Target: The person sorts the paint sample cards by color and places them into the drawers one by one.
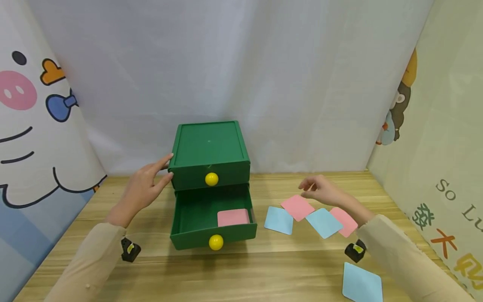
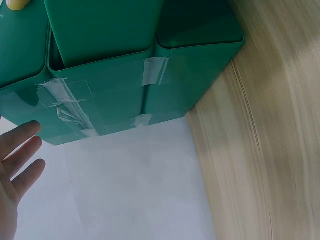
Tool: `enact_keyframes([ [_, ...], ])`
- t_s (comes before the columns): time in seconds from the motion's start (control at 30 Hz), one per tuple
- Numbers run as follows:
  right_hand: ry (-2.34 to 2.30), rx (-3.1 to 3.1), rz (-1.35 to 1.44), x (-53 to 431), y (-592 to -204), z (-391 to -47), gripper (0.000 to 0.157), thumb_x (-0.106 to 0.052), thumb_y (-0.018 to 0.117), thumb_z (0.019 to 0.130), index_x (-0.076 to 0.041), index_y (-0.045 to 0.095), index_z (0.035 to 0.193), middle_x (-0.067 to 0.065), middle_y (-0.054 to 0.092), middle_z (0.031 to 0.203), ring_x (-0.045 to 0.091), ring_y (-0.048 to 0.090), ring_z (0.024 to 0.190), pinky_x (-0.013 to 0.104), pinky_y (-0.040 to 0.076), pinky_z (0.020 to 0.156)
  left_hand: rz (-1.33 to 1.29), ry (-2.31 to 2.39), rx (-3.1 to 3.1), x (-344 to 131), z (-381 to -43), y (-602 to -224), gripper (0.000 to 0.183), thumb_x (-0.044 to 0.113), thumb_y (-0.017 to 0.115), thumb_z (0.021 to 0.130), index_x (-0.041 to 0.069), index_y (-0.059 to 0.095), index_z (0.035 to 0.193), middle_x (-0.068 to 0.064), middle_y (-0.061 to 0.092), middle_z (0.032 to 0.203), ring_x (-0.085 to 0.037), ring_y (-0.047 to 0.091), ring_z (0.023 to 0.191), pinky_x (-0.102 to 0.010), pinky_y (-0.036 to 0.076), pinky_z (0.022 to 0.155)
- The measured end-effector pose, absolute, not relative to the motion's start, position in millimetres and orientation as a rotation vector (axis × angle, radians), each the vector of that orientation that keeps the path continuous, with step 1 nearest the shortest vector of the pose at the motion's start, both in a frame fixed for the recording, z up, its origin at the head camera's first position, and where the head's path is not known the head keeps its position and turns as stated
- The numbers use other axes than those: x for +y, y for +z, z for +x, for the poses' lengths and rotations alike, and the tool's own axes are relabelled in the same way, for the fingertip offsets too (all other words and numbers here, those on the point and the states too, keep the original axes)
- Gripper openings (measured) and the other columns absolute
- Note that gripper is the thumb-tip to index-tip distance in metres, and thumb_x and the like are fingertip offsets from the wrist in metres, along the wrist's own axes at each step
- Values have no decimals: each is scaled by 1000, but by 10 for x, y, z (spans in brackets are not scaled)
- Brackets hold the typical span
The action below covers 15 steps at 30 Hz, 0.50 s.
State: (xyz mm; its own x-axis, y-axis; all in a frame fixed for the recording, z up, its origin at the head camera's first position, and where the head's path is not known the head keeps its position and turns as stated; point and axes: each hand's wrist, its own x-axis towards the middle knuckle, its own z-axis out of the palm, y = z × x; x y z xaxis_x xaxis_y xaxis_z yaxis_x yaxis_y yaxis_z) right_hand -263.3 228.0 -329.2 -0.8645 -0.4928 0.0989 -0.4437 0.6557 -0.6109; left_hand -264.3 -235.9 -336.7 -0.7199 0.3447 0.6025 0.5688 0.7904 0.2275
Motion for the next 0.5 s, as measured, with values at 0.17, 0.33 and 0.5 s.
enact_keyframes([
  [0.17,-942,2907,-545,2858,-3584,-2558,29,-8,63,83,13,58,101,22,59,93,28,57,80,35,49,66,-680,-545,-2431,-2354,-2653,-3379,52,23,54,92,13,37,140,-22,60,110,-35,59,82,-50,47,67],
  [0.33,-853,2947,-327,3257,-3894,-2429,50,-16,68,79,19,50,110,35,53,105,43,55,91,46,49,72,-681,-554,-2431,-2356,-2665,-3385,52,23,54,93,13,37,141,-23,60,110,-35,59,82,-50,47,66],
  [0.5,-762,2990,-249,3422,-4144,-2337,66,-22,74,73,24,47,112,39,52,105,46,53,92,49,49,72,-676,-558,-2431,-2358,-2663,-3384,51,23,53,93,13,37,140,-23,60,110,-35,59,80,-49,47,64],
])
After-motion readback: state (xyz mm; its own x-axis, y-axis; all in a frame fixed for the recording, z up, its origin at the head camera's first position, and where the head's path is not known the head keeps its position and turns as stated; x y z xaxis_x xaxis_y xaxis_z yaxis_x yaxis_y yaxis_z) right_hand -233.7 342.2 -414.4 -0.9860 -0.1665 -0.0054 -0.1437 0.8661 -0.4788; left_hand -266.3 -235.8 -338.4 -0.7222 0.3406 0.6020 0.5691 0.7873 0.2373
